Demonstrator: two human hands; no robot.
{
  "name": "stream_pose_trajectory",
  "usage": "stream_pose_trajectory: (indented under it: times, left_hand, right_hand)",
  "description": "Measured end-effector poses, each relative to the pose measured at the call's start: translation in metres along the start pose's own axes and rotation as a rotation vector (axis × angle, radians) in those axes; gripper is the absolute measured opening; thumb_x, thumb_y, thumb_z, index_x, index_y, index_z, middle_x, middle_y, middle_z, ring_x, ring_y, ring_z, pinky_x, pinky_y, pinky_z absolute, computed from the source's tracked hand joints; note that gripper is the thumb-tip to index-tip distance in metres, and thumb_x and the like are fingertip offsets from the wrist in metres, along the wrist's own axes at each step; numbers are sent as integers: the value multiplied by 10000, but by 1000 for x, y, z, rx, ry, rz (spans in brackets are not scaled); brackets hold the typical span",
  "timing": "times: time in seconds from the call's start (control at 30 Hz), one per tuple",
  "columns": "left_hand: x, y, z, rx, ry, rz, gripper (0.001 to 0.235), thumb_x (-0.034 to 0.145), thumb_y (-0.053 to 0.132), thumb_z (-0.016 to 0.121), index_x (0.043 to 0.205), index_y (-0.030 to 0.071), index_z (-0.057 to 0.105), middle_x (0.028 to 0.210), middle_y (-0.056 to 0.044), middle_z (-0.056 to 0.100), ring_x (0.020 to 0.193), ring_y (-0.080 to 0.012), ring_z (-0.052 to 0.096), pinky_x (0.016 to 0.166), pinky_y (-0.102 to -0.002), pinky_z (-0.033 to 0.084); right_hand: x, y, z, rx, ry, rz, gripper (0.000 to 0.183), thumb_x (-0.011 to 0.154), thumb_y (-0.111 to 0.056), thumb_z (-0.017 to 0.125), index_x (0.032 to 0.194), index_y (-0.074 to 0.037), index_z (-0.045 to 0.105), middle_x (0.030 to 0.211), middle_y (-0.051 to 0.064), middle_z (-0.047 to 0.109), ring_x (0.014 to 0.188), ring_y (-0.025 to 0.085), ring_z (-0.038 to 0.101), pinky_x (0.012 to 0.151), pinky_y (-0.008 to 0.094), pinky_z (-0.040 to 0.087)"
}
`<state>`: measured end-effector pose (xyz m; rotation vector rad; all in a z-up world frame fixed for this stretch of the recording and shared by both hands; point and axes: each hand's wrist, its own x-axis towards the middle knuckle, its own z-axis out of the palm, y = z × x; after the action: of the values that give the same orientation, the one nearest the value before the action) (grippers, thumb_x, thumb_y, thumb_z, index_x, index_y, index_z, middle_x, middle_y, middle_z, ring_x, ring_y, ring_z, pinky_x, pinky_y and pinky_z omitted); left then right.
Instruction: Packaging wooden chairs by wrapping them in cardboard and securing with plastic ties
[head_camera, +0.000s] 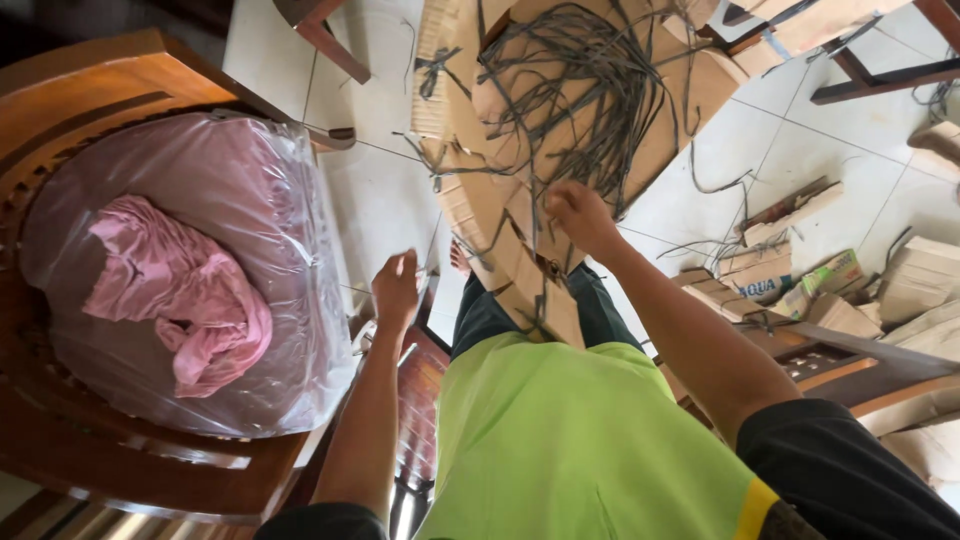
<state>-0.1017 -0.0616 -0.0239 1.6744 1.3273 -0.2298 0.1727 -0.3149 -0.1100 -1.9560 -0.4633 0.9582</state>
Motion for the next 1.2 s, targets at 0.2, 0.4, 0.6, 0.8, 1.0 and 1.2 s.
stream_pose_trajectory:
  times: [0.2,0.4,0.6,0.8,1.0,1.2]
  left_hand:
    - [-68,-129,69,-224,96,-424,525,972,507,601,1288,100,702,1009,-183,776,934,-309,758,831,-408,611]
    - [-170,-211,185,-391,35,-481,368,1047,265,423,1168,1,649,965,-266,762,798,-326,771,645,-370,614]
    - [-221,-204,282,735,110,11,326,1018,318,468,1243,285,701,930,25,767,920,-113,758,679,-351,619]
    - [-217,-171,274,-850,224,-563,234,1025,244,591,1118,100,750,843,-158,789,612,-241,760,488,-283,603]
    - [-246,-137,284,-681,364,-536,281,970,334,654,1108,118,771,965,-159,792,811,-247,786,647,-352,641]
    - [-279,-131,440,-889,574,-768,359,950,410,707,1185,144,761,953,-138,801,779,-243,791,622,-372,637]
  right_hand:
    - [-81,152,-52,40,-15,596,468,1008,-346,582,1306,14,607,858,213,744,719,298,756,668,398,636]
    - [-109,217,-110,-354,-279,505,379,993,-414,627,1217,-121,716,823,127,771,729,272,778,660,381,635]
    - [-71,176,-176,-440,-451,417,409,1045,-191,554,1377,47,565,928,254,755,825,286,756,881,366,595]
    - [-49,109,-183,-615,-327,371,377,999,-348,622,1273,-99,693,885,112,798,768,237,786,727,367,618]
    - [10,109,-135,-837,-585,32,511,1008,-434,586,1371,-84,665,1234,247,725,1174,430,672,1079,514,491]
    - [26,61,-108,-766,-844,13,308,1006,-328,598,1238,-149,695,898,32,783,796,187,777,811,350,596]
